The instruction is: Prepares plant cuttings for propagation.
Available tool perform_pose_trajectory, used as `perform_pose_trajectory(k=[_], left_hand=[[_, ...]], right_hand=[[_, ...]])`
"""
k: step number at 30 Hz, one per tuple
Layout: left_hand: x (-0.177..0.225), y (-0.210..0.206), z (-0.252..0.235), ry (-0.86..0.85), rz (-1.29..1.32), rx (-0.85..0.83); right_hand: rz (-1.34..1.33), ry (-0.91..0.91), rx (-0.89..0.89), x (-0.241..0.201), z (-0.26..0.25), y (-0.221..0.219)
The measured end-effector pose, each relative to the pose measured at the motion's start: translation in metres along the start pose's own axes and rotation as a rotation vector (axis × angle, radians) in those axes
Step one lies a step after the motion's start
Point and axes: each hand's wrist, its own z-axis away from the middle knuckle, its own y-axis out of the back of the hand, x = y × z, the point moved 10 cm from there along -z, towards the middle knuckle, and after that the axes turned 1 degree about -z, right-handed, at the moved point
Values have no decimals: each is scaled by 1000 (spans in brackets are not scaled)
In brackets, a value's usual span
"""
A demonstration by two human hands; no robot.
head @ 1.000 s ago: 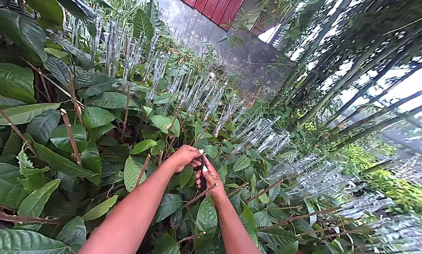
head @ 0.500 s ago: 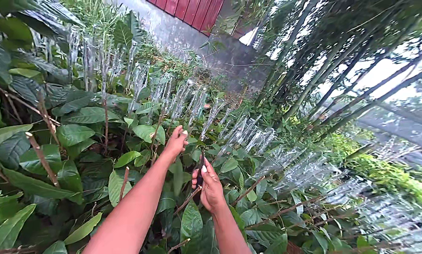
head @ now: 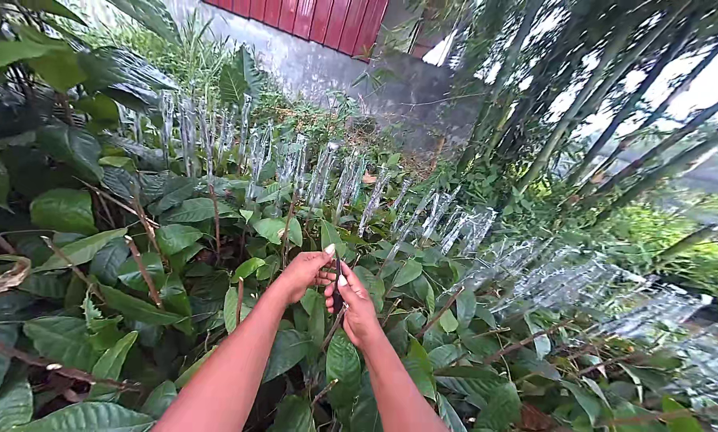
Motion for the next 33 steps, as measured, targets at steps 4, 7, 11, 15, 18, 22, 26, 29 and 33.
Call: perform_pose_trajectory(k=[4,7,11,15,18,22,26,29,33], left_hand=[[-1,-6,-1,-18,24,-44],[-1,-8,-2,-25,26,-55],[-1,-8,-5,-23,18,-46],[-2,-6,-7,-2,30,-21],[-6,-3,-8,23,32,-4],[-9,-4,-10,36,27,20],[-9,-5,-9,42,10,29],[-14,-3,-8,57,19,69],[0,-12,0,6,-10,96]], right_hand=[[9,0,-19,-1,2,2],[8,3,-28,-1,2,5],[6,8,-38,1,0,9],[-6,14,-49,5,-3,11],[26,-6,-63,11,-4,14],[47,-37,-52,18,-3,20],[45,-54,-38,24,-2,25],[79,-66,-40,31,-2,26],[195,-60,72,6,3,25]])
